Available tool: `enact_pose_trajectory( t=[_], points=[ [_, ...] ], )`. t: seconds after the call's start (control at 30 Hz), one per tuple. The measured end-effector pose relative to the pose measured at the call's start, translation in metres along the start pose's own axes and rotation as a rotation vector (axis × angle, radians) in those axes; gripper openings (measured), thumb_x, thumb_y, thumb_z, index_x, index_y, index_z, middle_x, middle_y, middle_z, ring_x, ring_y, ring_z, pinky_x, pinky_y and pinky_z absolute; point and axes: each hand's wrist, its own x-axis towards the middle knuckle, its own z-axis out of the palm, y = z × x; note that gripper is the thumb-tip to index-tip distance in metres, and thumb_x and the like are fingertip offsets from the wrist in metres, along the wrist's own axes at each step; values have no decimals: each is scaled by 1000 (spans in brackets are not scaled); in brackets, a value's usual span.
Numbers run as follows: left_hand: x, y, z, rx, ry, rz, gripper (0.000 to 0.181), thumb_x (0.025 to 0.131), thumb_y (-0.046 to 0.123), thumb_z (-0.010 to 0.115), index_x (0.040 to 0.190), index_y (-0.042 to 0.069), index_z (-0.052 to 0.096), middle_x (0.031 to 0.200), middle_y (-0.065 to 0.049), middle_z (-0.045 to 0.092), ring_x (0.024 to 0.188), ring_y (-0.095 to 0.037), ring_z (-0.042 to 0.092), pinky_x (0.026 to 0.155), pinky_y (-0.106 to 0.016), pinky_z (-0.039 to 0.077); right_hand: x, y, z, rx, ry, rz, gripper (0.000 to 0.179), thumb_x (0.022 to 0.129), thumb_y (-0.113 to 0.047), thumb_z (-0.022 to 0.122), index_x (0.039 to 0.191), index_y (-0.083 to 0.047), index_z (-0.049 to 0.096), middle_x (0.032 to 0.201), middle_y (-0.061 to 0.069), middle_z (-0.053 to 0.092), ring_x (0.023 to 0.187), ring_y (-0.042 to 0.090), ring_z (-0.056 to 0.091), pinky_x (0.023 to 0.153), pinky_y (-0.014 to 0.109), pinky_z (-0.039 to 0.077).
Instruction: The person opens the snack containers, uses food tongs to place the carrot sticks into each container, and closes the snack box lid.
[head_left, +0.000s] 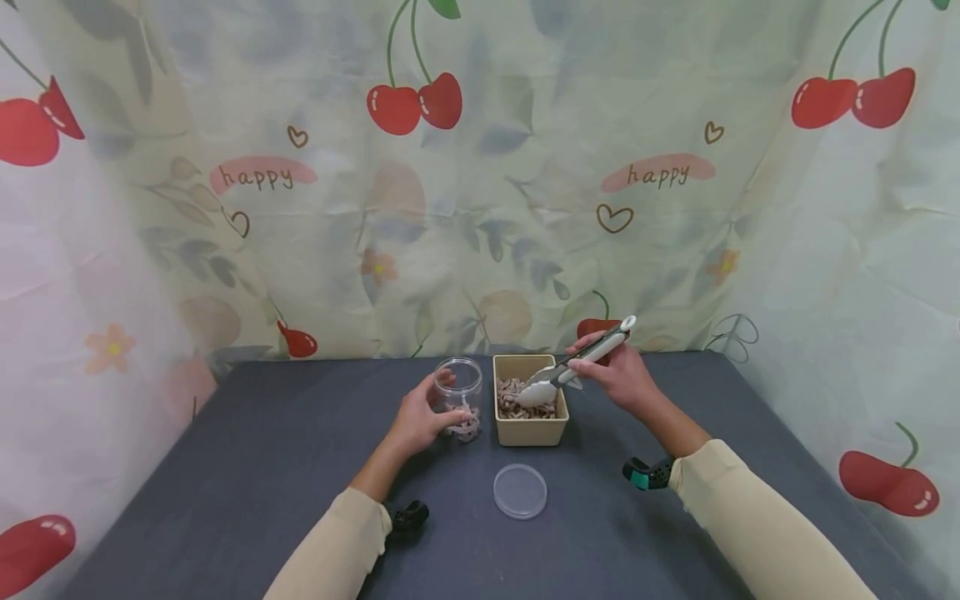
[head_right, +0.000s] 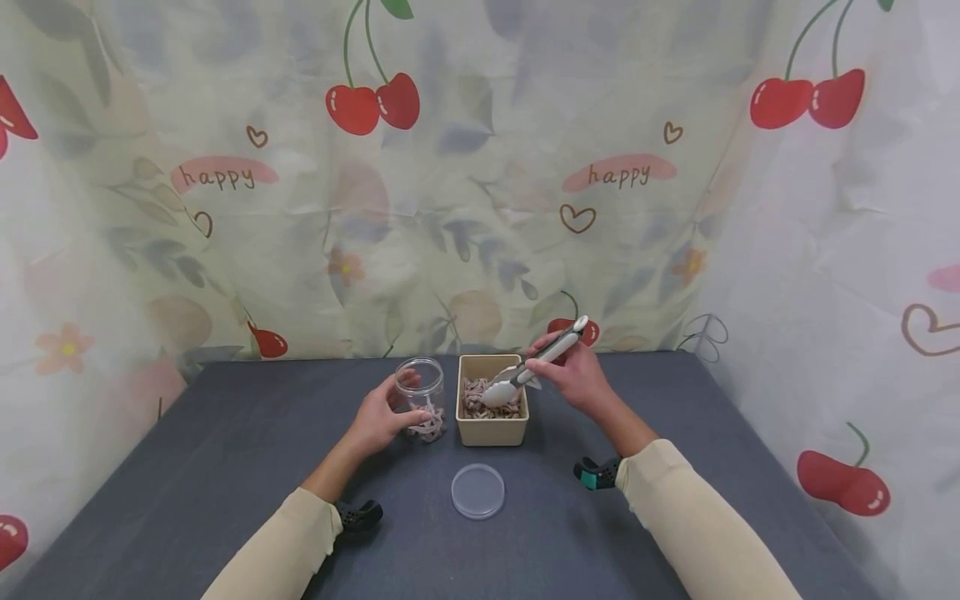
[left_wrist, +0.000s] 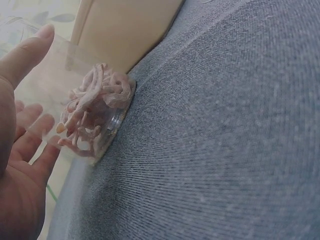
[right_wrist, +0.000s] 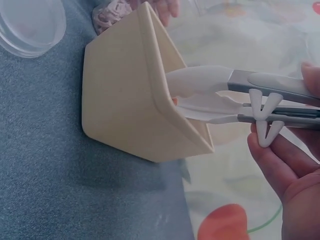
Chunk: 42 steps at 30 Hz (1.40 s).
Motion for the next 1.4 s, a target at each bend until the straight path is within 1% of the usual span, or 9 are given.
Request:
enact_pose_trajectory(
  t=[0.13, 0.27, 0.4, 0.6, 0.7, 0.87, 1.1, 1.33, 1.4],
  points=[
    [0, 0, 0, -2, 1, 2, 78, 73, 19, 87, 140, 2, 48, 133, -14, 57, 123, -34, 53, 100, -46, 42, 1, -7, -1, 49, 6, -2, 29, 90, -6, 70, 112, 7, 56, 111, 27, 65, 88, 11, 67, 72, 25, 52],
    [0, -1, 0, -4, 1, 1, 79, 73, 18, 87, 139, 2, 48, 133, -13, 58, 123, -33, 53, 100, -46, 42, -1, -23, -1, 92, 3, -11, 31, 89, -1, 69, 112, 13, 54, 112, 34, 62, 89, 9, 67, 73, 22, 52],
    [0, -1, -1, -10, -5, 2, 79, 73, 18, 87, 140, 1, 48, 133, -14, 57, 123, -34, 53, 101, -46, 42, -2, -34, -2, 105, 6, -15, 33, 89, 1, 68, 113, 17, 53, 112, 36, 61, 88, 8, 67, 72, 21, 51],
    [-1, -1, -1, -7, -8, -1, 79, 73, 19, 87, 140, 2, 48, 134, -15, 57, 124, -34, 52, 101, -46, 41, 3, -22, -4, 93, 20, 23, 32, 91, -4, 67, 116, 12, 54, 118, 32, 61, 91, 6, 65, 75, 22, 52],
    [-1, 0, -1, -6, -8, -6, 77, 74, 19, 87, 139, 4, 49, 134, -15, 57, 124, -34, 52, 101, -46, 42, 6, -18, -5, 88, 26, 25, 32, 92, -6, 67, 116, 10, 54, 119, 30, 61, 92, 7, 65, 77, 22, 52],
    [-1, 1, -1, -8, -9, -9, 77, 74, 19, 87, 139, 5, 49, 134, -15, 57, 124, -33, 52, 100, -46, 42, 8, -17, -6, 98, 42, -8, 32, 91, -6, 68, 115, 11, 55, 116, 29, 63, 93, 8, 66, 77, 22, 52],
    [-1, 2, -1, -3, -9, -7, 77, 74, 20, 87, 139, 4, 49, 133, -13, 58, 123, -33, 53, 100, -46, 42, 9, -21, -8, 131, 77, -48, 29, 90, -3, 69, 113, 10, 58, 115, 33, 61, 92, 9, 66, 74, 23, 53],
    [-1, 1, -1, 2, -8, -4, 77, 74, 20, 87, 139, 3, 49, 133, -14, 57, 124, -33, 52, 101, -46, 41, 11, -22, -11, 122, 89, -61, 28, 90, -2, 69, 112, 11, 57, 111, 24, 67, 88, 8, 66, 72, 22, 53],
    [-1, 1, -1, 3, -11, 0, 78, 74, 20, 86, 139, 3, 48, 134, -14, 57, 124, -33, 52, 102, -47, 41, 12, -23, -13, 128, 99, -64, 29, 89, -3, 69, 112, 11, 58, 111, 25, 67, 88, 8, 67, 72, 22, 53]
  ],
)
